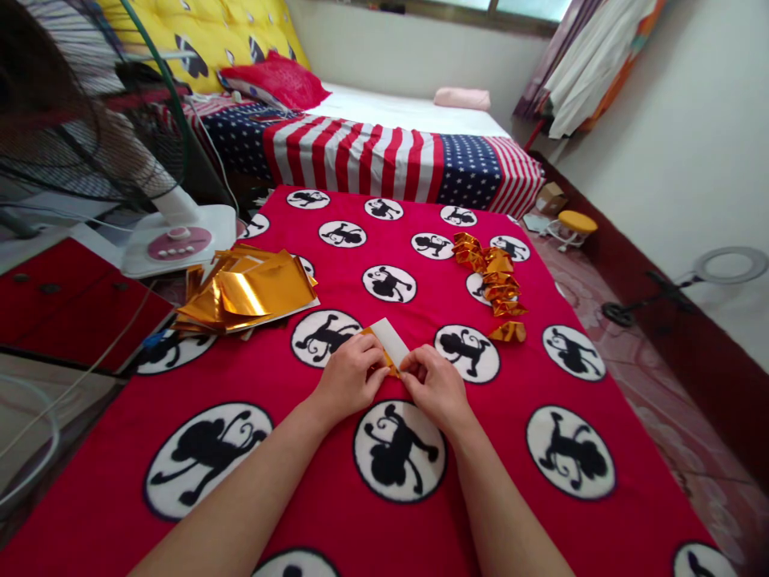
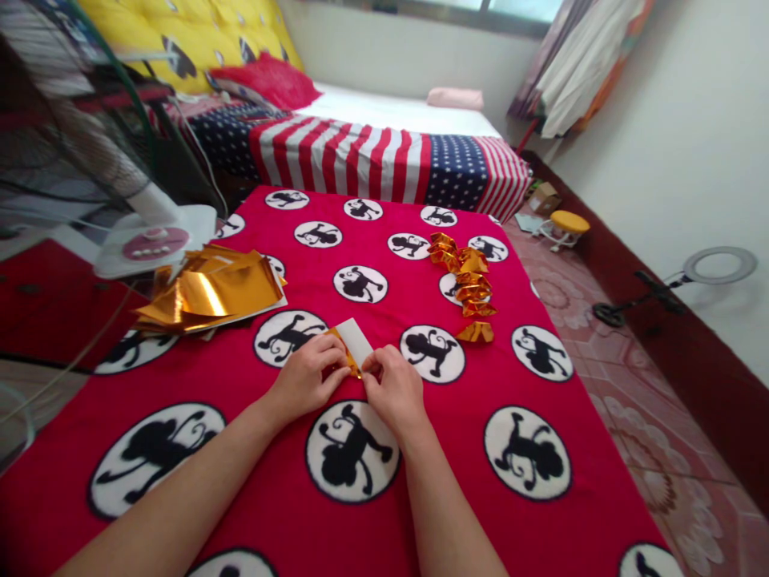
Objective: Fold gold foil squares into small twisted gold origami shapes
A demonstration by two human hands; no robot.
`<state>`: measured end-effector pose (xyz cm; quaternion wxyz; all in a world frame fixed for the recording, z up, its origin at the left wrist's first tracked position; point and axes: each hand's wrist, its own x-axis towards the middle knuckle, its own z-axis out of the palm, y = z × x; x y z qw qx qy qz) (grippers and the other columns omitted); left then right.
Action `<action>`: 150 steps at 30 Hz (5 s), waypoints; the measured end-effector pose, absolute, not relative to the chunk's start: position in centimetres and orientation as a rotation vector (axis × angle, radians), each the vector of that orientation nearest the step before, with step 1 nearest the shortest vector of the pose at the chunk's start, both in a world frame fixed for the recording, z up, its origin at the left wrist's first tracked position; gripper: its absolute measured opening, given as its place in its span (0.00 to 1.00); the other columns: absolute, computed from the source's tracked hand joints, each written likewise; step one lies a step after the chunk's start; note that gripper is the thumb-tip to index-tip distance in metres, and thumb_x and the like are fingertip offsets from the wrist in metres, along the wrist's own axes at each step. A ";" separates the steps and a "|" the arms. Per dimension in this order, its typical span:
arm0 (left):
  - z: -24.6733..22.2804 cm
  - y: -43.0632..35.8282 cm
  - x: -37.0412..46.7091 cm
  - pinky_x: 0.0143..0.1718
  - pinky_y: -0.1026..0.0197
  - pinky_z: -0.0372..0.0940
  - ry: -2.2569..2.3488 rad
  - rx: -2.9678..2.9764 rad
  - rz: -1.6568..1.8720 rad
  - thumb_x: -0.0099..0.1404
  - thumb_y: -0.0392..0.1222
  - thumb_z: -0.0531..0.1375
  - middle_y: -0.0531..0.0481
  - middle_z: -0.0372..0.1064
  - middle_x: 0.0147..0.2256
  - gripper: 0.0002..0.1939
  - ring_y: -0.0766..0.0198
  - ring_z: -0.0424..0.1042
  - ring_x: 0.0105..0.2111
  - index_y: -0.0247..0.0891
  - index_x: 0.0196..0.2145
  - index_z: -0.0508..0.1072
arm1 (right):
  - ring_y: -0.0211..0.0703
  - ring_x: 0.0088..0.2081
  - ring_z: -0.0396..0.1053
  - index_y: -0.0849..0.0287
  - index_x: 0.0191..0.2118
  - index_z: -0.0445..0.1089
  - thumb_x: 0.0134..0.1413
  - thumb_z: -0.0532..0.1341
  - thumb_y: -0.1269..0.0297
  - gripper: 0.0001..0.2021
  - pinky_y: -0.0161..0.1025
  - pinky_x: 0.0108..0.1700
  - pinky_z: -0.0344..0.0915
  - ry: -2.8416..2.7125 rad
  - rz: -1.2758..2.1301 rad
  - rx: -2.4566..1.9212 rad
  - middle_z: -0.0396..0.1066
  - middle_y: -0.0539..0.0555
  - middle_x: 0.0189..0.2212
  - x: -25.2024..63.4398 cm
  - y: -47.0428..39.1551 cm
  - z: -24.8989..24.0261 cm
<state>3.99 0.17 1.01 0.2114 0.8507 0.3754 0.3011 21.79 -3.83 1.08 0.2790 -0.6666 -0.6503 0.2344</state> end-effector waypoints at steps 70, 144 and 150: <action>0.4 0.2 5.2 0.44 0.54 0.64 1.254 2.141 0.957 0.56 0.31 0.63 0.49 0.66 0.34 0.08 0.58 0.67 0.39 0.38 0.25 0.67 | 0.37 0.31 0.64 0.56 0.24 0.68 0.49 0.60 0.68 0.05 0.36 0.30 0.51 -1.805 0.384 -1.980 0.67 0.48 0.30 20.1 -4.5 2.0; 0.1 -0.1 3.7 0.43 0.55 0.61 1.373 2.198 0.953 0.60 0.33 0.63 0.50 0.69 0.34 0.04 0.59 0.67 0.41 0.40 0.29 0.75 | 0.41 0.36 0.67 0.54 0.33 0.72 0.55 0.64 0.65 0.01 0.35 0.38 0.59 -1.874 0.345 -1.606 0.69 0.50 0.33 19.1 -4.4 0.8; 0.0 0.3 3.6 0.44 0.55 0.61 1.371 2.186 0.956 0.59 0.33 0.64 0.50 0.68 0.35 0.03 0.59 0.67 0.41 0.40 0.29 0.75 | 0.41 0.36 0.67 0.54 0.35 0.72 0.59 0.59 0.69 0.04 0.35 0.37 0.61 -1.796 0.416 -1.606 0.68 0.52 0.34 19.1 -4.1 0.1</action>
